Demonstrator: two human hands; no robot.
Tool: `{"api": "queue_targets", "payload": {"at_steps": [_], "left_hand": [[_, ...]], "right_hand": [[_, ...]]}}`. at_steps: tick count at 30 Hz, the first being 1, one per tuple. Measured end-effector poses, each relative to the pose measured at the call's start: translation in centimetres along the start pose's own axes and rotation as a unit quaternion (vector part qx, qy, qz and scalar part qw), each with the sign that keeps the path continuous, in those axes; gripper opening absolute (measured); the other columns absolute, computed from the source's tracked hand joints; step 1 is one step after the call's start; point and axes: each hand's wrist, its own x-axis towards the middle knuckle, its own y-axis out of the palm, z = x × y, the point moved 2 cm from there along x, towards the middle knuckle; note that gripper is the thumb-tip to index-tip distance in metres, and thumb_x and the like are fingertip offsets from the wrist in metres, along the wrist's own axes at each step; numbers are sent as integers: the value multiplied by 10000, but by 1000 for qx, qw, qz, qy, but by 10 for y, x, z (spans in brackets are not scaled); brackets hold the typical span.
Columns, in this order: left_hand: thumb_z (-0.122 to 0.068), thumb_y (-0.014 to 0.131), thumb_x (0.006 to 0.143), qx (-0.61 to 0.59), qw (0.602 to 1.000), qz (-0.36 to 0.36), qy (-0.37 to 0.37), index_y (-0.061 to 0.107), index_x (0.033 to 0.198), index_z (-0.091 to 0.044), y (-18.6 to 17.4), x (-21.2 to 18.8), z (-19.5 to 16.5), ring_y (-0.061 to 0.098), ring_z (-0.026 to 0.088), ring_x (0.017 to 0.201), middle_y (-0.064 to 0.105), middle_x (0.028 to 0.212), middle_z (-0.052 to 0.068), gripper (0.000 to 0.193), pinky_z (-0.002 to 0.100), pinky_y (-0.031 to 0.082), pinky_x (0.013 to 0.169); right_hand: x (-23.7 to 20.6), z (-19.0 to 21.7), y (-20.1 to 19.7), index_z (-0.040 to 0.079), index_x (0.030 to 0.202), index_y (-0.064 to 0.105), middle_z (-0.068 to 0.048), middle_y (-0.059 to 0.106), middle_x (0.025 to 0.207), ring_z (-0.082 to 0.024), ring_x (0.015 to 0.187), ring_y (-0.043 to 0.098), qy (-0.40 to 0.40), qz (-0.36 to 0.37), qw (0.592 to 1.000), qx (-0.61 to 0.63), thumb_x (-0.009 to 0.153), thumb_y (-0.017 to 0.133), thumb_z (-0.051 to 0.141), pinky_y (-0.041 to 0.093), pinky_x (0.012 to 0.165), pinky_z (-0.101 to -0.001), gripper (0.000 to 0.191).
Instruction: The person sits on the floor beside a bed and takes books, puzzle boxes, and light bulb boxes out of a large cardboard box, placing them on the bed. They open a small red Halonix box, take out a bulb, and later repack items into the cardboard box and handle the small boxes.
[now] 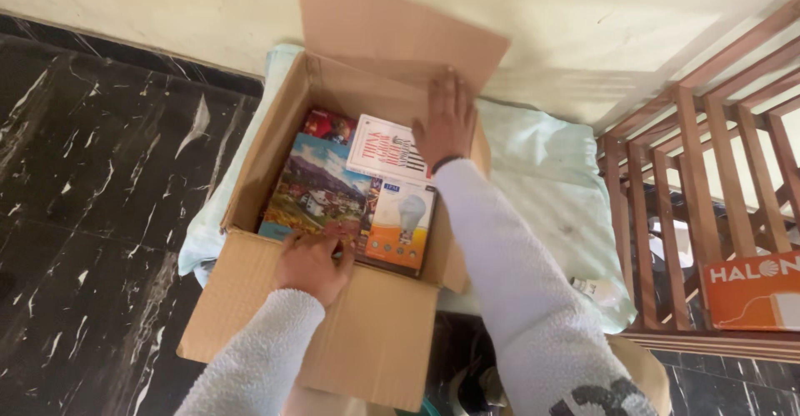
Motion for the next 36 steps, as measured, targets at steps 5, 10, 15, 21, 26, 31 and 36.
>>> {"api": "queue_targets", "payload": {"at_steps": [5, 10, 15, 21, 26, 31, 36], "left_hand": [[-351, 616, 887, -7, 999, -24, 21, 751, 776, -79, -2, 2, 2, 704, 277, 875, 757, 853, 114, 323, 445, 443, 1055], [-348, 619, 888, -2, 1000, -16, 25, 768, 850, -87, 0, 2, 8, 701, 274, 887, 759, 860, 119, 303, 456, 435, 1047], [-331, 626, 876, -32, 998, -51, 31, 768, 818, -94, 1, 3, 10, 699, 285, 866, 759, 853, 111, 281, 459, 440, 1035], [-308, 627, 886, -45, 997, -49, 32, 742, 736, -94, 1, 3, 12, 700, 288, 854, 751, 816, 112, 286, 463, 438, 1045], [-302, 627, 891, -48, 997, -48, 29, 741, 731, -96, 1, 4, 12, 698, 292, 846, 746, 813, 113, 285, 463, 441, 1028], [-291, 637, 877, -57, 995, -68, 39, 735, 727, -92, 3, 8, 12, 699, 295, 857, 750, 819, 113, 268, 464, 445, 1018], [-304, 643, 883, -41, 997, -61, 36, 740, 757, -91, 5, 11, 12, 700, 299, 883, 755, 850, 122, 266, 466, 447, 1008]], "right_hand": [[21, -16, 28, 232, 1629, 194, -2, 113, 1716, -414, 1538, 137, 156, 160, 975, -8, 873, 722, 437, 223, 1100, -778, 945], [16, -22, 42, 212, 1627, 208, -50, 197, 1685, -429, 1525, 185, 108, 139, 983, -54, 869, 728, 460, 226, 1139, -741, 952], [-14, -11, 64, 69, 1534, 407, -202, 267, 1649, -415, 1523, 234, -7, -17, 997, -72, 837, 757, 439, 254, 1212, -631, 863], [-38, 18, 97, 33, 1464, 503, -258, 373, 1545, -428, 1447, 367, 62, 131, 986, 83, 901, 732, 459, 382, 1171, -507, 742], [-51, 45, 84, 110, 1437, 450, -205, 448, 1472, -387, 1320, 485, 25, 250, 967, 27, 785, 799, 427, 488, 981, -523, 804], [-45, 58, 95, 83, 1400, 470, -193, 595, 1324, -392, 1106, 653, -120, 160, 975, -98, 783, 772, 377, 586, 778, -485, 747], [-44, 61, 129, 21, 1378, 519, -213, 688, 1092, -349, 762, 733, -160, 108, 975, -113, 933, 580, 124, 594, 578, -448, 461]]}}
